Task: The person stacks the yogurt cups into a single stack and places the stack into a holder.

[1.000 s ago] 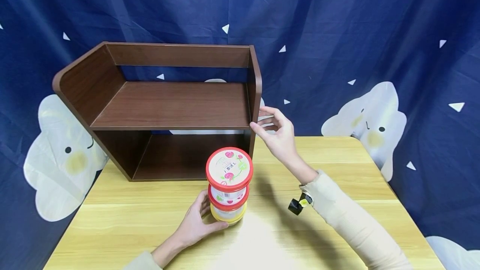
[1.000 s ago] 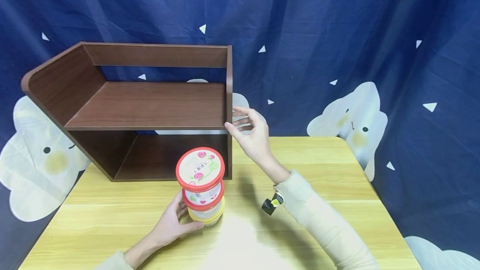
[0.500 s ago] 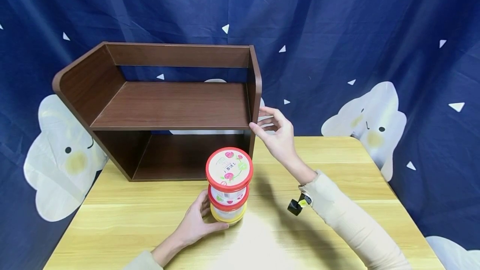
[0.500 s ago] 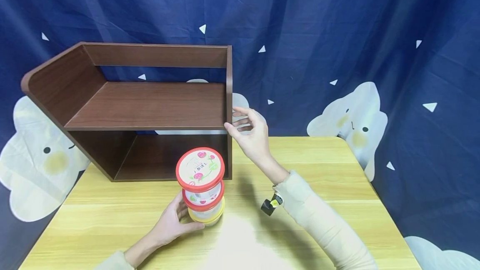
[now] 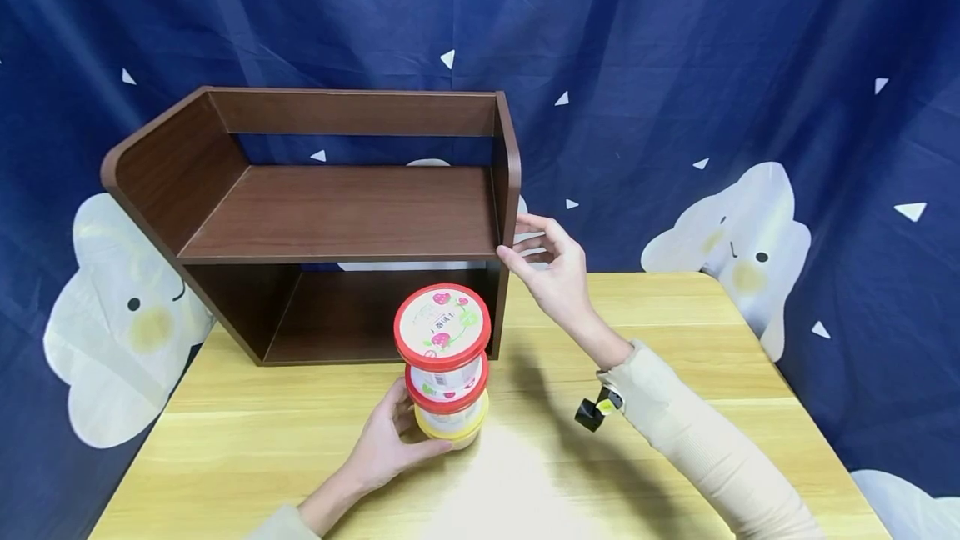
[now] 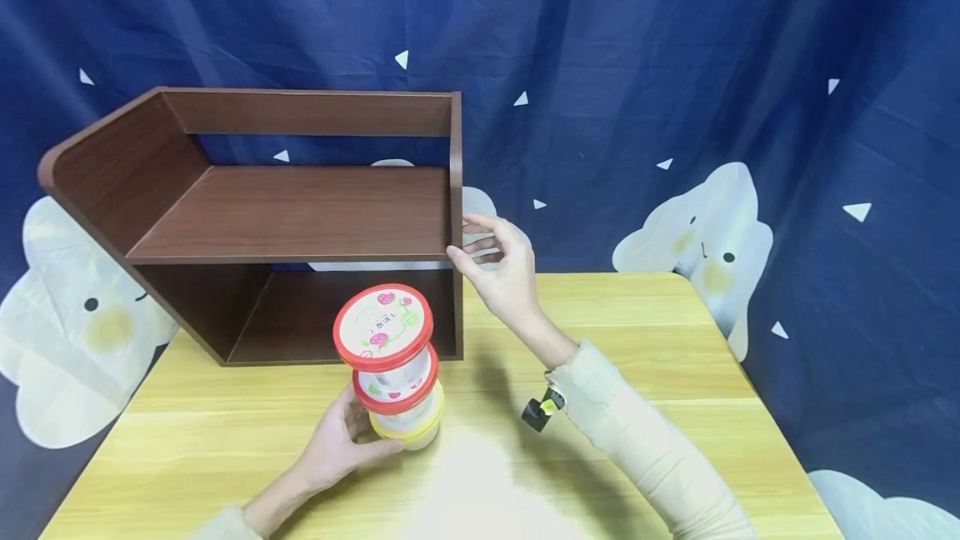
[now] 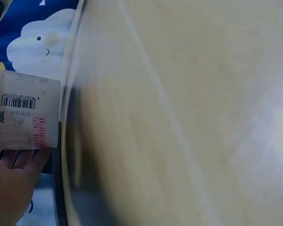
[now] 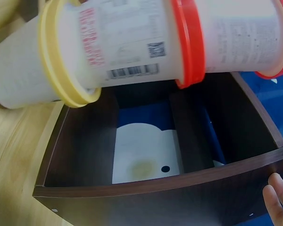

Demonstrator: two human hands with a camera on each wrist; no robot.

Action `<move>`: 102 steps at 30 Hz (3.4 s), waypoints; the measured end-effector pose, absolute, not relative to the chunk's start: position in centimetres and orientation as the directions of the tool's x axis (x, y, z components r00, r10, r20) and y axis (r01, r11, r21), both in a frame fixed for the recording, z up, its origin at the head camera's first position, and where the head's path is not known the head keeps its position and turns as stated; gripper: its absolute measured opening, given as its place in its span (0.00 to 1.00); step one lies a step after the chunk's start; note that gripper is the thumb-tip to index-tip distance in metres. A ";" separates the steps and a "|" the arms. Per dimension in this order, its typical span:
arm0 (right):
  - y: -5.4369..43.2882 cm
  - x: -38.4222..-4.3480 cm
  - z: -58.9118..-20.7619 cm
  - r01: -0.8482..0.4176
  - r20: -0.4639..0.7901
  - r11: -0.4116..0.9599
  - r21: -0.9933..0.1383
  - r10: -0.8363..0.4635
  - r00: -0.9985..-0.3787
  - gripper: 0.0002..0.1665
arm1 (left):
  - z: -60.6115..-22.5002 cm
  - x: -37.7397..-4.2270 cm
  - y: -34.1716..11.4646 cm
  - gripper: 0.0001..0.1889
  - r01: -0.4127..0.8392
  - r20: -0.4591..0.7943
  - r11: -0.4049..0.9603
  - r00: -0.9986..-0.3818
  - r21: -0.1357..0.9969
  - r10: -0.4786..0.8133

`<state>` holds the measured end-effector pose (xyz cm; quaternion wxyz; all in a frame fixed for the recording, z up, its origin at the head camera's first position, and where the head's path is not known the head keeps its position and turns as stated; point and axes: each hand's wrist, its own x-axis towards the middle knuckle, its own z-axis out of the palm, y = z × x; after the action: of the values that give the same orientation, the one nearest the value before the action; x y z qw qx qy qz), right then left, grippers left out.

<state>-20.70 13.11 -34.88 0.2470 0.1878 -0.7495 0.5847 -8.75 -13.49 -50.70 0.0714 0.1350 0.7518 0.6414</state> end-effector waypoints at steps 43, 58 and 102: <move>13.2 -20.8 -35.0 -0.565 0.582 0.218 -0.796 0.018 -0.813 0.26 | -37.6 -10.3 -21.4 0.37 0.443 0.411 0.278 -0.896 0.852 0.167; 13.2 -20.9 -35.0 -0.564 0.580 0.219 -0.796 0.013 -0.814 0.27 | -32.8 -11.6 -23.5 0.39 0.465 0.428 0.257 -0.884 0.847 0.189; 13.0 -20.7 -35.1 -0.576 0.593 0.223 -0.786 0.007 -0.806 0.26 | -26.3 -15.8 -23.3 0.33 0.390 0.369 0.429 -0.919 0.815 0.136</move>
<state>-20.73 12.97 -35.10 0.2459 0.1917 -0.7423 0.5931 -15.84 -23.25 -26.28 -0.1244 0.1575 0.8360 0.5108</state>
